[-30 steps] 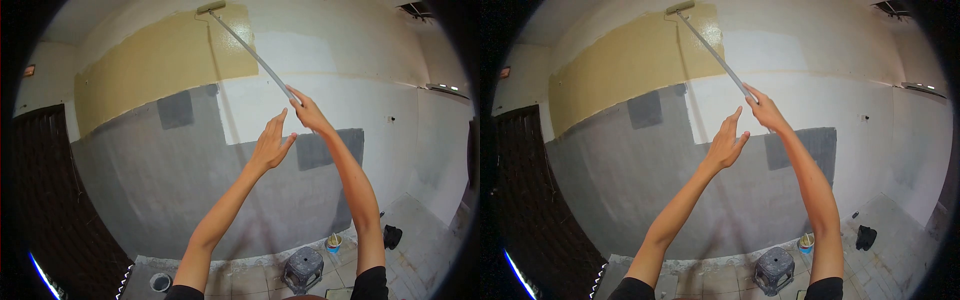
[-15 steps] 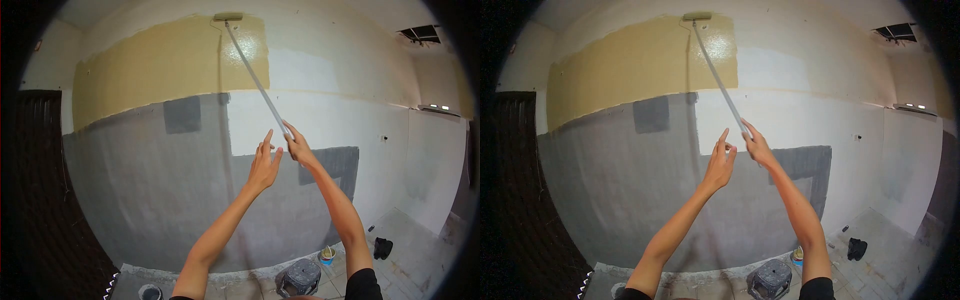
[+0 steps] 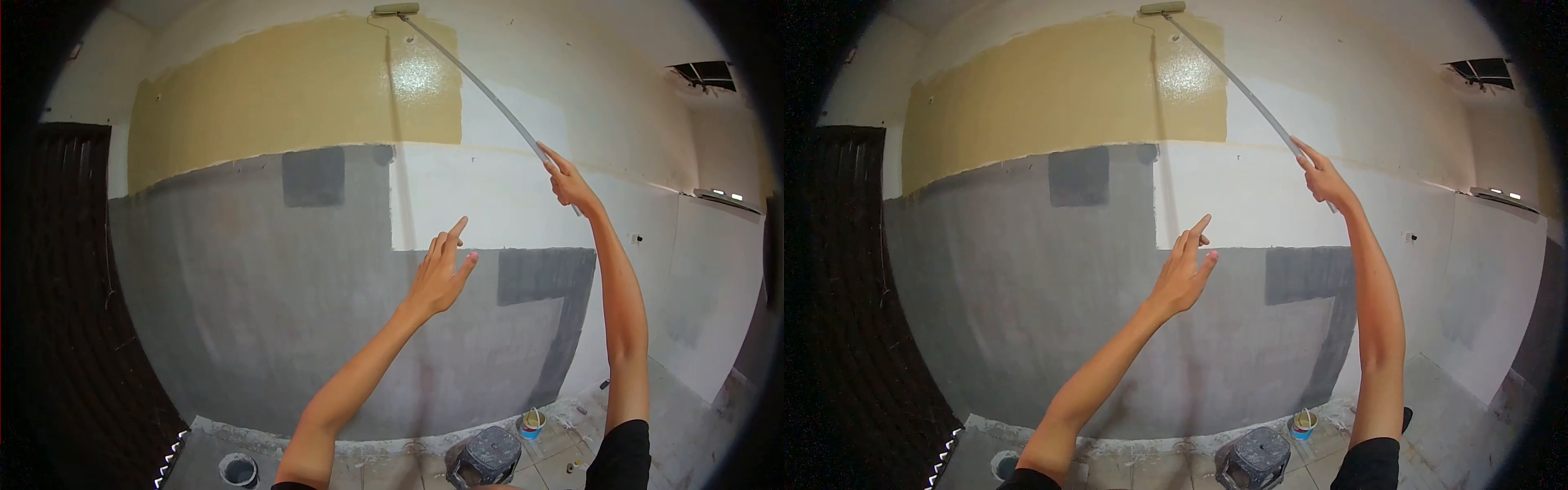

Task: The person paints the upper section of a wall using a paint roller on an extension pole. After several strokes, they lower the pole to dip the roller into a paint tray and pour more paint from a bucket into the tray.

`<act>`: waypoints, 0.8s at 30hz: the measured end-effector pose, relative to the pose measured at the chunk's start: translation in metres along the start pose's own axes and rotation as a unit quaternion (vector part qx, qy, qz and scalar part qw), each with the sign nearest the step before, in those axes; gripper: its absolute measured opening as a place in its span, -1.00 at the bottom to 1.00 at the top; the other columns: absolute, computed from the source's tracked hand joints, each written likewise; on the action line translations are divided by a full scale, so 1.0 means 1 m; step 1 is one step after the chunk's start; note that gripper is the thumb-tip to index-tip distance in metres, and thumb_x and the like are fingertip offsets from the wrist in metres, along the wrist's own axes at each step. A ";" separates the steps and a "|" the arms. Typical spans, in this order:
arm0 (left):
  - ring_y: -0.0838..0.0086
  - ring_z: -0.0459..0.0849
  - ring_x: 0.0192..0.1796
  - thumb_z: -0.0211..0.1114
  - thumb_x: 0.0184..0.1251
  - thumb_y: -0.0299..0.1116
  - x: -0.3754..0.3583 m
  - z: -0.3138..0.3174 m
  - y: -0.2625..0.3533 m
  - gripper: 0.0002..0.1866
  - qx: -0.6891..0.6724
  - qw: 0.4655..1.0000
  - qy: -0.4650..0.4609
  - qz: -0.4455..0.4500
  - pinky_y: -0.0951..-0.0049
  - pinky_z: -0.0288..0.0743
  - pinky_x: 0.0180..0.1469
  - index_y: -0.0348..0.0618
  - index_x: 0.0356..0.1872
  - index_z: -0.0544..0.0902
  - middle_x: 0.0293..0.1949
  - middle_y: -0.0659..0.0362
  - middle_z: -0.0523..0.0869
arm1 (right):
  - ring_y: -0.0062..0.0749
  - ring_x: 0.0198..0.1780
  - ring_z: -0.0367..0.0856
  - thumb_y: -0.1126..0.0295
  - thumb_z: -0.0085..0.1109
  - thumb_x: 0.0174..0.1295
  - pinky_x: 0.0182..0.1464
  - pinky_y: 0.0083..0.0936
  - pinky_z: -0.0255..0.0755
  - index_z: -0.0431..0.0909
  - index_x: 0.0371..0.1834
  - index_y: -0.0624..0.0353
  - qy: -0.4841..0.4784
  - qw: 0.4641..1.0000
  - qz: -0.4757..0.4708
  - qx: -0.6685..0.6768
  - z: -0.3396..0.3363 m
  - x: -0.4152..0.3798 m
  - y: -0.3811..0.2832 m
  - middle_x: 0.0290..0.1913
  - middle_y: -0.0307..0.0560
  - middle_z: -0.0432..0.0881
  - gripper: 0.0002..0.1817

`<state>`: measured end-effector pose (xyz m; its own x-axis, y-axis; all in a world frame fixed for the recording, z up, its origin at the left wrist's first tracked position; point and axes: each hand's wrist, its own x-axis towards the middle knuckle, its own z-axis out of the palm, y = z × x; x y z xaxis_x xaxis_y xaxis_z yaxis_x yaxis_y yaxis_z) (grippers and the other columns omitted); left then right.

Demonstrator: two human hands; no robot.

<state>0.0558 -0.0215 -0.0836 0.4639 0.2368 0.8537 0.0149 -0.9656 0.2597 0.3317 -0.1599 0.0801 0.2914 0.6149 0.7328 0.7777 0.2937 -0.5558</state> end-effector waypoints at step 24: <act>0.08 0.49 0.23 0.09 0.61 -0.01 0.031 0.112 0.090 -0.31 0.070 0.995 -0.038 0.057 0.04 0.41 0.30 0.03 0.63 0.15 0.14 -0.06 0.52 | -0.58 -0.68 0.17 0.15 -0.05 0.63 -0.64 -0.47 0.25 0.35 0.61 -0.31 -0.014 0.994 -0.098 -0.041 -0.073 0.037 0.030 -0.65 -0.36 0.16 -0.49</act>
<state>0.1706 -0.1128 -0.0842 0.5347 0.1215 0.8363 0.0795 -0.9924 0.0934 0.4068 -0.1813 0.1195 0.1146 0.5719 0.8123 0.8614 0.3501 -0.3680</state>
